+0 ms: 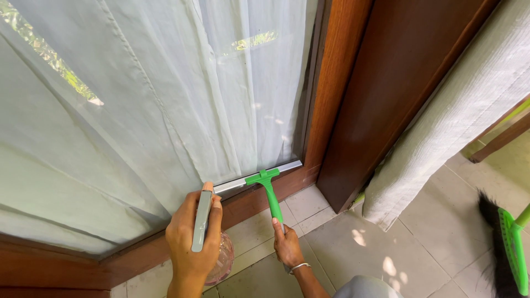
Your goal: The person cleans a glass door by spraying it with a spray bottle held in one hand, then wiping the surface with a squeegee held in the other hand.
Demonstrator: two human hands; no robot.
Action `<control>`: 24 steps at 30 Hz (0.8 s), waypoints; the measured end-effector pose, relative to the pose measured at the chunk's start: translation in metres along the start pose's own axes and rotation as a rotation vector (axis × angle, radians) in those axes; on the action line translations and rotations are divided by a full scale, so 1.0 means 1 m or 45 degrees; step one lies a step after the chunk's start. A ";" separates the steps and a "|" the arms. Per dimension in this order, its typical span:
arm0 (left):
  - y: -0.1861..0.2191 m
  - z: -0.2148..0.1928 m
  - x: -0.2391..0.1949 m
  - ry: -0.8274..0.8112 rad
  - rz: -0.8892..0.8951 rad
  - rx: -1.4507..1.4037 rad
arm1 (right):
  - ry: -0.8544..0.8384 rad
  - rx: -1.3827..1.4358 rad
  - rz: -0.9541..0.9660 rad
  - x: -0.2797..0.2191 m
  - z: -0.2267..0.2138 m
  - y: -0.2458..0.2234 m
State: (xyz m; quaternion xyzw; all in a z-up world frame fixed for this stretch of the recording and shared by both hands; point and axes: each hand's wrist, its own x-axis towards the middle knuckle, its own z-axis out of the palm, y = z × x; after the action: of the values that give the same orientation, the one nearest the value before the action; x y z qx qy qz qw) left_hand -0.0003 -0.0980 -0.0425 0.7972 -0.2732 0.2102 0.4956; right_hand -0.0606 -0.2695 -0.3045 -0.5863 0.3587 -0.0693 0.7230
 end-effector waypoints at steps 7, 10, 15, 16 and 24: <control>0.003 -0.003 -0.002 -0.001 0.000 -0.009 | 0.156 -0.347 -0.069 0.006 -0.002 0.017; 0.007 -0.005 -0.005 -0.013 -0.026 -0.021 | 0.196 -0.479 -0.017 -0.006 -0.001 0.004; 0.016 -0.014 -0.007 0.021 -0.004 -0.042 | 0.231 -0.651 -0.011 -0.008 -0.002 0.009; 0.016 -0.015 -0.006 0.033 0.006 -0.046 | 0.242 -0.708 -0.022 -0.005 -0.002 0.010; 0.017 -0.032 -0.011 0.103 0.033 -0.218 | 0.311 -0.752 -0.386 -0.021 -0.023 0.063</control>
State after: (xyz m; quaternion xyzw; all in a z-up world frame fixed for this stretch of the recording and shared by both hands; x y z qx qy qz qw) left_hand -0.0215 -0.0730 -0.0245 0.7392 -0.2803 0.2246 0.5697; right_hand -0.1102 -0.2579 -0.3532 -0.8041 0.3560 -0.1386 0.4554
